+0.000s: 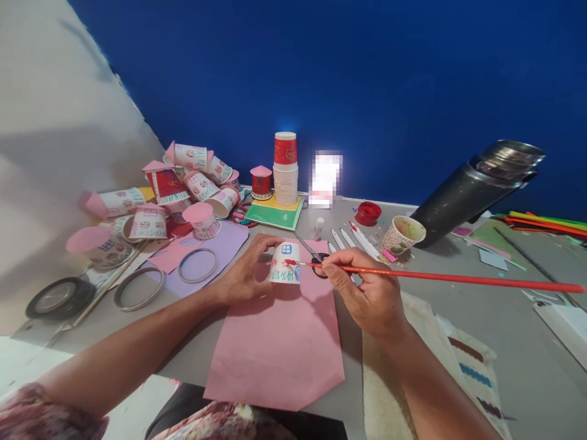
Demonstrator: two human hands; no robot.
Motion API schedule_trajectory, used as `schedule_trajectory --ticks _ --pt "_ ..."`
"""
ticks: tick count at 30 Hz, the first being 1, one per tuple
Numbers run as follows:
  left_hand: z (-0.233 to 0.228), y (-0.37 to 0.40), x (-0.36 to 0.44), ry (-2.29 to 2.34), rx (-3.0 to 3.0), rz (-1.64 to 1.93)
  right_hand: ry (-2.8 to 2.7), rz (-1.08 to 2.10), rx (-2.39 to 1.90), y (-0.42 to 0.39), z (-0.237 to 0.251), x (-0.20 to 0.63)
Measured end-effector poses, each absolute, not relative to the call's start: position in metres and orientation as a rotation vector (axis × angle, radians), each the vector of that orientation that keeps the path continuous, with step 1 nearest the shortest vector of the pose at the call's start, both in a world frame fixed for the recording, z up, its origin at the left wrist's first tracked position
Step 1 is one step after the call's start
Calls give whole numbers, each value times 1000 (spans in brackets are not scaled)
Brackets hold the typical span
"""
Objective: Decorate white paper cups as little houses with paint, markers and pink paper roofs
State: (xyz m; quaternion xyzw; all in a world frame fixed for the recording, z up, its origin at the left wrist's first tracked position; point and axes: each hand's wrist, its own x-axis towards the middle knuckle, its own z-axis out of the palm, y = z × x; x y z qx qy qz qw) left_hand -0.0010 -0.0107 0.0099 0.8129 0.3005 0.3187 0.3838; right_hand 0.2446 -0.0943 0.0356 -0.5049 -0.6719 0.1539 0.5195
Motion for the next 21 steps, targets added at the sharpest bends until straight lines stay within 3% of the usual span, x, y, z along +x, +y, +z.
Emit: schedule_trajectory --ticks 21 --pt "10 -9 -2 769 2119 834 -1571 403 -1249 -96 35 247"
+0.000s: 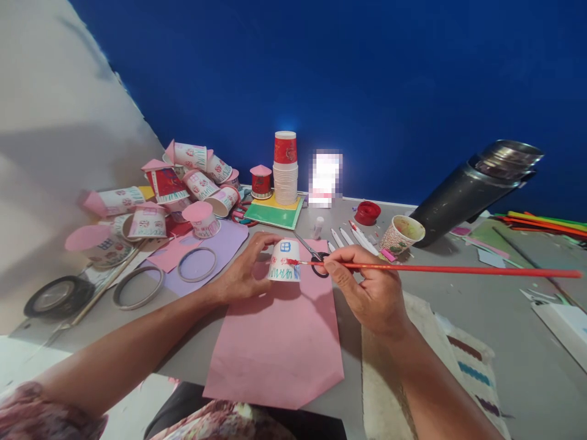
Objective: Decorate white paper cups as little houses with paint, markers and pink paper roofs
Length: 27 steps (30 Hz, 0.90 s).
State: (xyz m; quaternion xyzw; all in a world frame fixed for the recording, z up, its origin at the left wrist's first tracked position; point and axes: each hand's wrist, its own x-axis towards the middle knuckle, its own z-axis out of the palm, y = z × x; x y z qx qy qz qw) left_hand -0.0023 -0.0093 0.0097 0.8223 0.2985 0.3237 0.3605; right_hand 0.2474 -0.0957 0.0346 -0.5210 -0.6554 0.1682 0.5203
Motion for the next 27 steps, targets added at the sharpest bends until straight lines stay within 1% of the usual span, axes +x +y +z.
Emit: schedule_trajectory --ticks 20,27 --pt "5 -12 -1 717 2117 849 -1595 382 -1230 -94 36 242" --pt "5 -12 -1 770 2135 811 -1609 360 -1243 -94 37 239"
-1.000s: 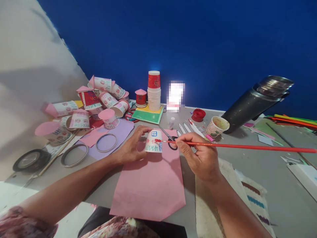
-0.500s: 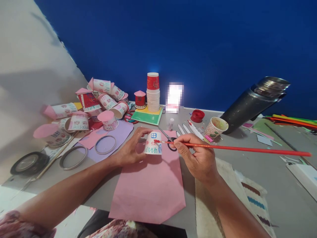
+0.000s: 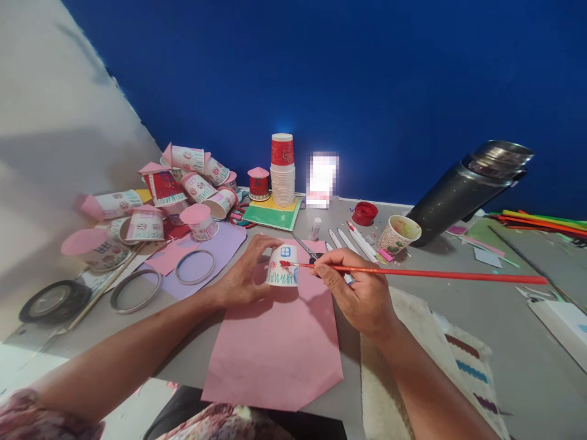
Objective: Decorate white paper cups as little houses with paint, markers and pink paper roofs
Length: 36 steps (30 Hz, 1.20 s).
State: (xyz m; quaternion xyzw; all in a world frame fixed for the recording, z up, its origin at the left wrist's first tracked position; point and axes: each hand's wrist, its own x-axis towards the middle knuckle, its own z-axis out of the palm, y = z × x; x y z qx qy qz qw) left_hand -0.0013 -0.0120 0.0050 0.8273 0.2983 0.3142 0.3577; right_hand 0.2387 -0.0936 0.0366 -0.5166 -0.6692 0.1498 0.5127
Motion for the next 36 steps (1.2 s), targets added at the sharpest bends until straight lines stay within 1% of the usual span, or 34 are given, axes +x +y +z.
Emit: schedule_trajectory --ticks 9,36 --pt "11 -15 0 805 2085 805 -1633 369 -1229 -95 35 240" --pt "5 -12 -1 773 2099 841 -1606 419 -1167 -96 36 243"
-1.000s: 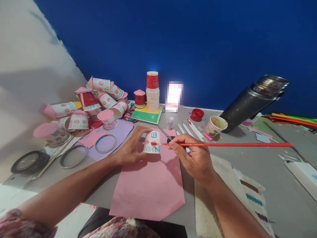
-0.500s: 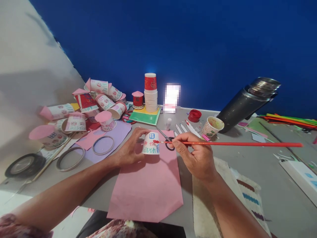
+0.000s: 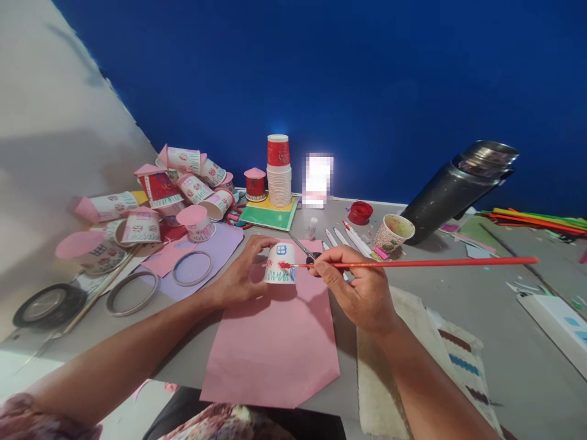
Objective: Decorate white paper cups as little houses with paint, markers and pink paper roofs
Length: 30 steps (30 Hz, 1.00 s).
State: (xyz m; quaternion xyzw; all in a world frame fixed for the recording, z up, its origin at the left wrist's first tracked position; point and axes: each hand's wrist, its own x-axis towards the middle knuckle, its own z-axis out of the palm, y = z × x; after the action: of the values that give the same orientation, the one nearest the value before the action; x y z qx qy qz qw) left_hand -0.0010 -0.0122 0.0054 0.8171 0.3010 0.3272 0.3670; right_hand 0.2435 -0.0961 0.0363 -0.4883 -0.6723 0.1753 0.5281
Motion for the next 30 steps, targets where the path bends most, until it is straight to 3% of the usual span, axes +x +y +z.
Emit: schedule_trajectory --ticks 30 --pt "6 -9 -2 745 2193 840 -1545 410 -1172 -95 39 248"
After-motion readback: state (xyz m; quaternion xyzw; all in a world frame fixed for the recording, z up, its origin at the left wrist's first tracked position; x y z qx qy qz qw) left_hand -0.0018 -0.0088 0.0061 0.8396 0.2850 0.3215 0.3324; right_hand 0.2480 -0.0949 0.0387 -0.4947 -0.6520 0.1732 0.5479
